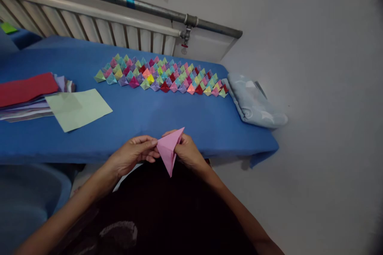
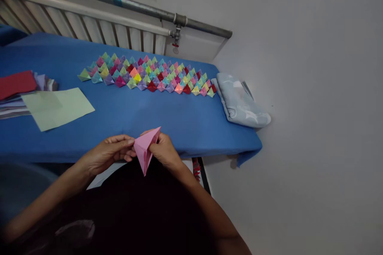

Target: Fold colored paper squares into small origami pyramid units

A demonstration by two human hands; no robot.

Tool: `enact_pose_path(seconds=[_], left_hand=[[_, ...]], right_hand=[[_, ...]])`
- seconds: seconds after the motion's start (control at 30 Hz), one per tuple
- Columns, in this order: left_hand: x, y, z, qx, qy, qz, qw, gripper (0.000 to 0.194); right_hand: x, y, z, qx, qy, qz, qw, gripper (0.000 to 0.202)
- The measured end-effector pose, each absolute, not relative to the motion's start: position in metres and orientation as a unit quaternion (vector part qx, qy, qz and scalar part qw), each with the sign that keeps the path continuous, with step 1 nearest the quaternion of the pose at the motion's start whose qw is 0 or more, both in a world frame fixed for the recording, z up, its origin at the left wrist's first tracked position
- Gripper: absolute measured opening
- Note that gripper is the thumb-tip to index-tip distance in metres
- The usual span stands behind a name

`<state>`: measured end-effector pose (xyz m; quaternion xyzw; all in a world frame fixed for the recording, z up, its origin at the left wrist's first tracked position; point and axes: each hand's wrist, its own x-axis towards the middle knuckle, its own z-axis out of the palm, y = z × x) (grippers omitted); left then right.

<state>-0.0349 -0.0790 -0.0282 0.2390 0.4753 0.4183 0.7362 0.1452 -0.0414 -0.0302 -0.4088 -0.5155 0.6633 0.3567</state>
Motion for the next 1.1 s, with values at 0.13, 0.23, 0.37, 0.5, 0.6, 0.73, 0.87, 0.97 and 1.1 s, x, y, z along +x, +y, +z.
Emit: enact_pose_path(seconds=[0.13,0.23,0.37,0.5,0.6,0.73,0.87,0.97,1.1], left_hand=[[-0.034,-0.078,-0.027,0.228,0.473,0.418,0.742,0.046],[-0.032,-0.078,-0.025,0.217,0.463,0.422,0.748,0.044],[-0.031,-0.078,-0.023,0.214,0.459,0.414,0.757,0.045],[-0.03,-0.077,-0.023,0.221,0.453,0.404,0.763,0.04],[-0.03,-0.076,-0.024,0.212,0.469,0.406,0.755,0.037],[-0.032,-0.075,-0.024,0.199,0.497,0.414,0.736,0.033],[-0.036,-0.075,-0.023,0.203,0.512,0.427,0.717,0.032],[-0.039,-0.075,-0.02,0.237,0.531,0.447,0.68,0.032],[-0.04,-0.077,-0.016,0.288,0.545,0.468,0.633,0.035]], right_hand=[[0.142,-0.043,-0.03,-0.399,-0.565,0.622,0.365,0.012],[0.144,-0.045,-0.03,-0.402,-0.614,0.563,0.38,0.012],[0.148,-0.047,-0.032,-0.355,-0.73,0.438,0.386,0.019],[0.152,-0.046,-0.037,-0.303,-0.811,0.349,0.358,0.028],[0.153,-0.045,-0.039,-0.291,-0.843,0.305,0.334,0.031],[0.154,-0.045,-0.036,-0.27,-0.868,0.289,0.3,0.025],[0.158,-0.048,-0.035,-0.281,-0.841,0.337,0.317,0.034],[0.163,-0.051,-0.034,-0.353,-0.762,0.443,0.315,0.042],[0.164,-0.052,-0.026,-0.422,-0.589,0.579,0.374,0.032]])
